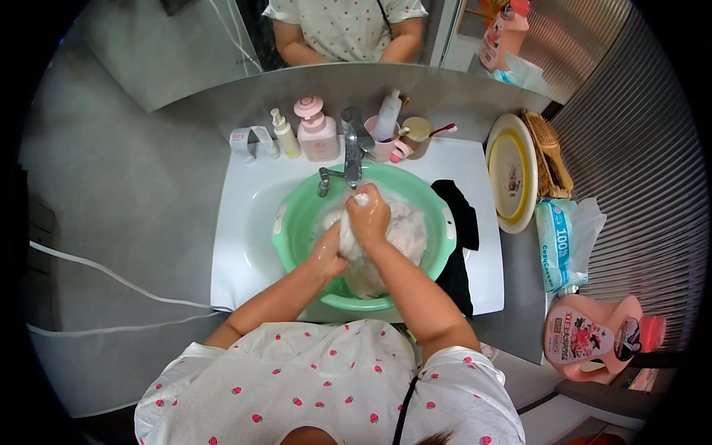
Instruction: The person is washing white and pink clothes in a green basin filled with soapy water, scrubbing and lifting the items by hand.
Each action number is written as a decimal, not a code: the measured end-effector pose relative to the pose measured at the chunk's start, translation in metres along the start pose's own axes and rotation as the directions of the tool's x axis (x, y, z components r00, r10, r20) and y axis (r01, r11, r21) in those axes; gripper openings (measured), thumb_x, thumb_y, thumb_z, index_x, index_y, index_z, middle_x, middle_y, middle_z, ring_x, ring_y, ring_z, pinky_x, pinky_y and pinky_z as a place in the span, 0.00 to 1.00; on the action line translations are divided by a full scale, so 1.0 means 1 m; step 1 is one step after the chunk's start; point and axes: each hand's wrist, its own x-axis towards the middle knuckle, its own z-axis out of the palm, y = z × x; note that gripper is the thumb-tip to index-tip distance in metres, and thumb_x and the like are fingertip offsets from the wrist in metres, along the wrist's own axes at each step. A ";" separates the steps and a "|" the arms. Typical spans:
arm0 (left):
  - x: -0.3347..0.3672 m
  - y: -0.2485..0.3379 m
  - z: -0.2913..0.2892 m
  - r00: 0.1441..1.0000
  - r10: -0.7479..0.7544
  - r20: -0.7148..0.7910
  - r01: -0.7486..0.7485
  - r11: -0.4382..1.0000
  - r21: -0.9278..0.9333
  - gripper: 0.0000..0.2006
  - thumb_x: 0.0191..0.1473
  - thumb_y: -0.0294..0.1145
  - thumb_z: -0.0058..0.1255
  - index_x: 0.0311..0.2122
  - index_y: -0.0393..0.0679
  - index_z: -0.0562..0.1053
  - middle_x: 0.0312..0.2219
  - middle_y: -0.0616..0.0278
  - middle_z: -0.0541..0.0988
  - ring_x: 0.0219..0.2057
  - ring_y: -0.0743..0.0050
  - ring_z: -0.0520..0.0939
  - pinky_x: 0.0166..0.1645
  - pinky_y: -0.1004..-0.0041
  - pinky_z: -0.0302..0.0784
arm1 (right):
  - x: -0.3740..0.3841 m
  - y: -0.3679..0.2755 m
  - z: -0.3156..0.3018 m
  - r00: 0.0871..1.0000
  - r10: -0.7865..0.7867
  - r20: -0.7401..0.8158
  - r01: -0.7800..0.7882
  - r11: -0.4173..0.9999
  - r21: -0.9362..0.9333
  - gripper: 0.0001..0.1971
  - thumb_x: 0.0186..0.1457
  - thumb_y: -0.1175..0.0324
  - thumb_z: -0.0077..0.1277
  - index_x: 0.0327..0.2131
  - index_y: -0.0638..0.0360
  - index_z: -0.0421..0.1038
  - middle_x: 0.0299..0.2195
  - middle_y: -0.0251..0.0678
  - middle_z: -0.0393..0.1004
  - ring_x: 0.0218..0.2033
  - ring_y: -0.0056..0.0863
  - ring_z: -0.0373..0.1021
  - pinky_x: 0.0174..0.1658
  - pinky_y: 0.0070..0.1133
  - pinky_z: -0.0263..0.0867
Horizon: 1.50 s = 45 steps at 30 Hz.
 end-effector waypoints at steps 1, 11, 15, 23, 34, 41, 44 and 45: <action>-0.003 0.005 0.007 0.999 0.011 -0.034 -0.011 1.000 -0.004 0.16 0.48 0.42 0.36 0.39 0.45 0.65 0.35 0.63 0.71 0.36 0.72 0.72 0.40 0.70 0.67 | 0.004 0.002 0.003 0.991 -0.026 -0.128 0.020 0.999 -0.042 0.07 0.35 0.71 0.47 0.23 0.59 0.63 0.19 0.43 0.67 0.20 0.34 0.64 0.26 0.25 0.60; -0.019 0.007 0.017 0.982 0.129 -0.139 -0.112 0.986 0.120 0.12 0.47 0.36 0.34 0.35 0.43 0.66 0.29 0.63 0.71 0.30 0.74 0.73 0.35 0.74 0.69 | 0.018 0.014 0.007 0.952 0.291 -0.092 -0.263 0.936 0.233 0.08 0.38 0.75 0.45 0.27 0.58 0.61 0.22 0.41 0.67 0.24 0.34 0.65 0.30 0.24 0.60; -0.005 0.018 -0.002 0.991 0.130 -0.030 -0.128 0.990 0.057 0.12 0.47 0.37 0.35 0.36 0.44 0.65 0.30 0.62 0.71 0.30 0.73 0.73 0.35 0.74 0.69 | -0.020 0.000 0.016 0.970 0.196 -0.146 -0.135 0.927 0.350 0.08 0.39 0.75 0.45 0.28 0.58 0.60 0.20 0.39 0.65 0.23 0.32 0.64 0.31 0.23 0.60; -0.008 0.014 0.010 0.971 0.174 -0.162 -0.149 0.977 0.155 0.12 0.48 0.36 0.33 0.36 0.44 0.65 0.33 0.65 0.70 0.33 0.76 0.72 0.37 0.74 0.68 | 0.016 0.028 0.012 0.982 -0.022 -0.185 0.062 0.974 0.216 0.05 0.42 0.72 0.43 0.25 0.60 0.59 0.19 0.39 0.65 0.23 0.33 0.63 0.29 0.25 0.58; -0.006 0.013 -0.011 0.945 0.011 0.326 0.004 0.999 -0.044 0.17 0.47 0.38 0.38 0.44 0.47 0.60 0.36 0.62 0.69 0.35 0.71 0.71 0.39 0.71 0.67 | -0.036 -0.028 0.012 0.994 -0.104 -0.028 0.107 0.983 0.150 0.05 0.41 0.70 0.45 0.25 0.58 0.63 0.21 0.44 0.67 0.24 0.40 0.65 0.28 0.27 0.60; -0.026 0.026 0.006 0.992 0.100 0.074 -0.124 0.859 0.497 0.20 0.45 0.33 0.40 0.45 0.42 0.56 0.37 0.62 0.64 0.38 0.72 0.67 0.40 0.74 0.63 | 0.014 0.024 -0.020 0.947 -0.057 0.316 0.058 0.998 0.006 0.13 0.41 0.65 0.49 0.32 0.59 0.63 0.24 0.39 0.68 0.27 0.28 0.64 0.32 0.22 0.59; -0.028 0.031 0.000 0.930 0.263 0.258 -0.286 0.076 0.955 0.24 0.40 0.30 0.44 0.46 0.44 0.55 0.37 0.59 0.62 0.39 0.70 0.65 0.41 0.73 0.61 | 0.012 0.000 -0.035 0.694 0.228 0.683 -0.377 0.923 0.074 0.19 0.41 0.65 0.49 0.39 0.56 0.59 0.30 0.39 0.66 0.28 0.28 0.65 0.32 0.22 0.59; -0.029 0.026 -0.002 0.929 0.263 0.260 -0.288 0.073 0.955 0.24 0.40 0.30 0.44 0.46 0.44 0.55 0.37 0.59 0.62 0.39 0.70 0.65 0.41 0.73 0.61 | 0.009 0.000 -0.037 0.660 0.285 0.695 -0.429 0.903 0.037 0.20 0.42 0.68 0.48 0.41 0.55 0.58 0.32 0.40 0.65 0.29 0.30 0.64 0.34 0.23 0.59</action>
